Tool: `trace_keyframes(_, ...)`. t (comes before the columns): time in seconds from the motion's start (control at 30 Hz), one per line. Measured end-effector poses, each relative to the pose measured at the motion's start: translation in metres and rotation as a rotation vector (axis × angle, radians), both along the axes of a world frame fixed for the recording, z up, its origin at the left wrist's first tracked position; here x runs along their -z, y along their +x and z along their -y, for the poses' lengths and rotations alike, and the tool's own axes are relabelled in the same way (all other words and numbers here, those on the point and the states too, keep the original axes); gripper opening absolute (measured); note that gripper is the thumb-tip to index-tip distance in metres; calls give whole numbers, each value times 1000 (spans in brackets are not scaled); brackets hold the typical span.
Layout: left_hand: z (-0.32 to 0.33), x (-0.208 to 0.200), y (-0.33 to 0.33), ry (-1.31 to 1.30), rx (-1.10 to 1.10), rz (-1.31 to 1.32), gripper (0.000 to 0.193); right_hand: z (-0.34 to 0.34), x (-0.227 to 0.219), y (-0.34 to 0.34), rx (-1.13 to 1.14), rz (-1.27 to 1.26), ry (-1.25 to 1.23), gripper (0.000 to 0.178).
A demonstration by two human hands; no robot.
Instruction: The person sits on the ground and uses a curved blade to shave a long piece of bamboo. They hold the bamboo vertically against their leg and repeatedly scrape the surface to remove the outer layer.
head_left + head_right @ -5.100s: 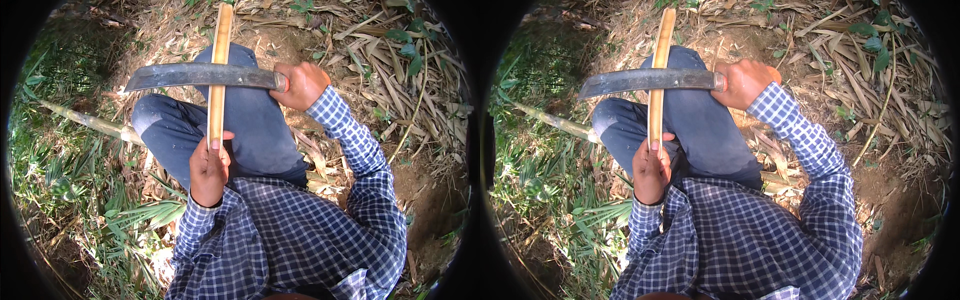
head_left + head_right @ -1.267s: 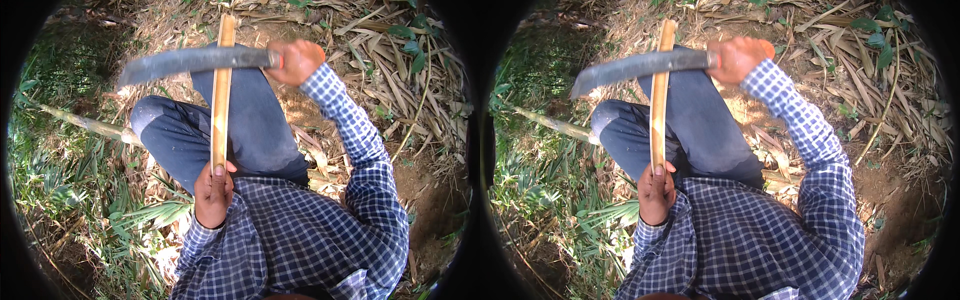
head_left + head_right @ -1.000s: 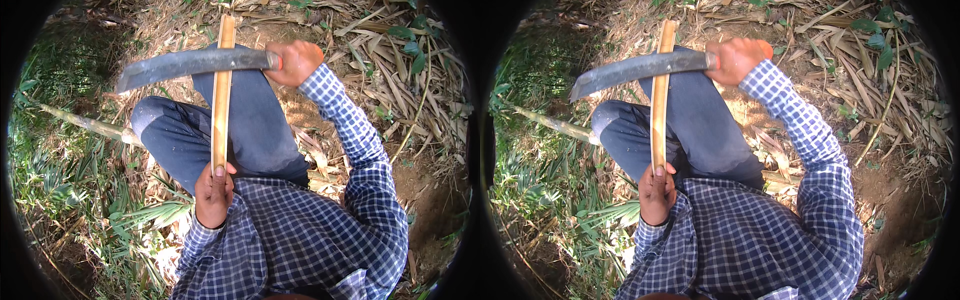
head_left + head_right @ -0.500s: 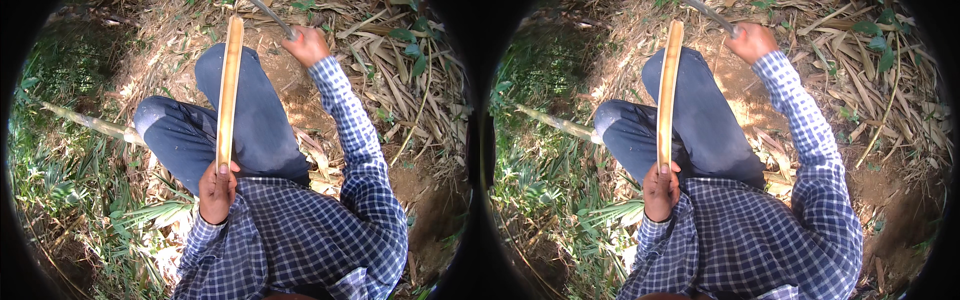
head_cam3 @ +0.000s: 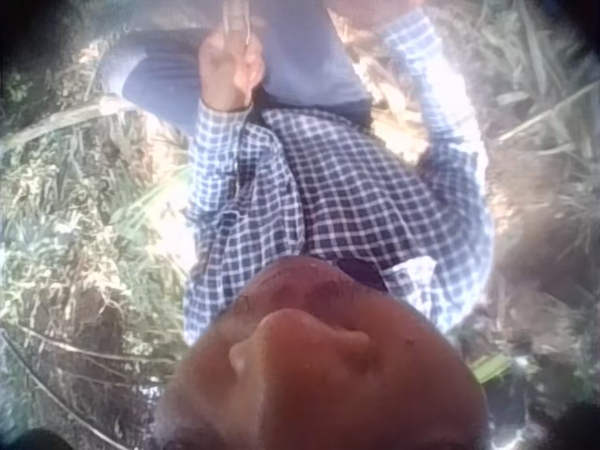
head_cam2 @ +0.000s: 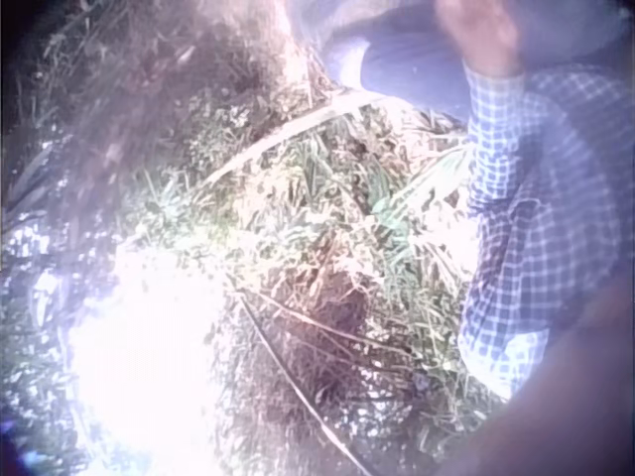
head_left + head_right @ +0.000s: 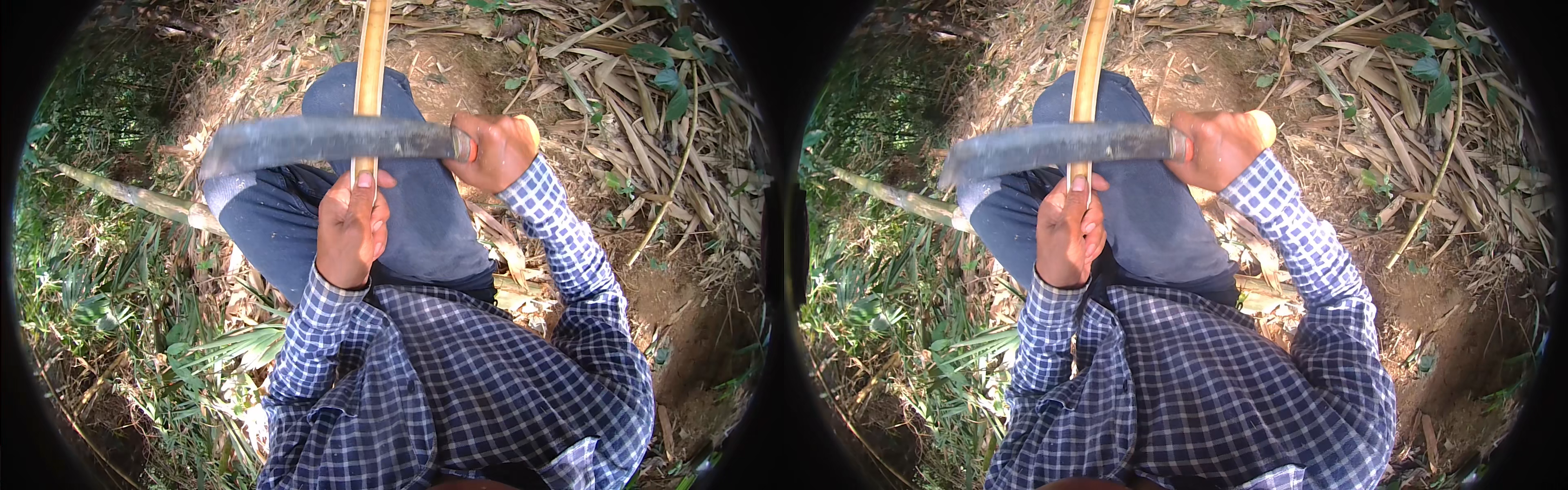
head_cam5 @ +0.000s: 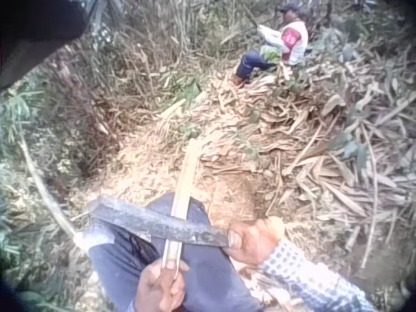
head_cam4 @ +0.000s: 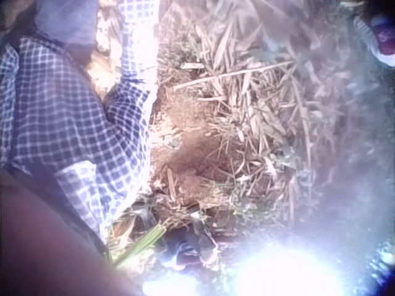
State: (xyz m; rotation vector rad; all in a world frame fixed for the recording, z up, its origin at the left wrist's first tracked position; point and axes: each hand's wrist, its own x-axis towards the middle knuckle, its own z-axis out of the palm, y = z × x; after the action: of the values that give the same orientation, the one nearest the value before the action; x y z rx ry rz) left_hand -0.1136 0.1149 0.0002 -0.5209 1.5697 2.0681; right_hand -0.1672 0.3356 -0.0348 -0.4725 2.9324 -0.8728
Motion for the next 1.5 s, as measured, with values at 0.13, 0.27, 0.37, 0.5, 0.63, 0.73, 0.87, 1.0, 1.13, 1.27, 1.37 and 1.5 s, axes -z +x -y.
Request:
trace_keyframes(0.13, 1, -3, 7, 28, 11, 30, 33, 1, 1, -9, 47, 4, 9, 16)
trace_keyframes(0.27, 5, -6, 15, 39, 17, 23, 32, -1, -5, -8, -83, 3, 64, 17)
trace_keyframes(0.37, 5, -8, 19, 54, -2, 37, 31, -2, 8, -24, 30, -19, 48, 18)
trace_keyframes(0.5, 6, -8, 25, 35, -17, 43, 29, -4, 8, -19, -59, 20, -13, 18)
trace_keyframes(0.63, 9, -14, 30, 62, -36, 72, 28, -3, 14, -24, -11, -24, 16, 20)
trace_keyframes(0.73, 11, -18, 33, 83, -57, 56, 28, 4, 17, -22, -23, -53, -16, 20)
trace_keyframes(0.87, 16, -19, 41, 79, -42, 55, 28, 7, 5, -11, -118, -91, 41, 19)
trace_keyframes(1.0, 15, -22, 43, 86, -63, 54, 28, 5, 17, -30, 33, -81, -6, 20)
trace_keyframes(1.13, 21, -18, 49, 100, -56, 50, 28, 8, 6, -21, -115, -53, 11, 18)
trace_keyframes(1.27, 24, -22, 52, 130, -61, 53, 28, -2, 23, -43, 7, -66, -23, 18)
trace_keyframes(1.37, 26, -20, 57, 140, -56, 52, 29, 2, 14, -32, -66, -26, -14, 18)
trace_keyframes(1.5, 26, -24, 60, 132, -53, 57, 28, -2, 24, -47, 3, -11, 10, 20)
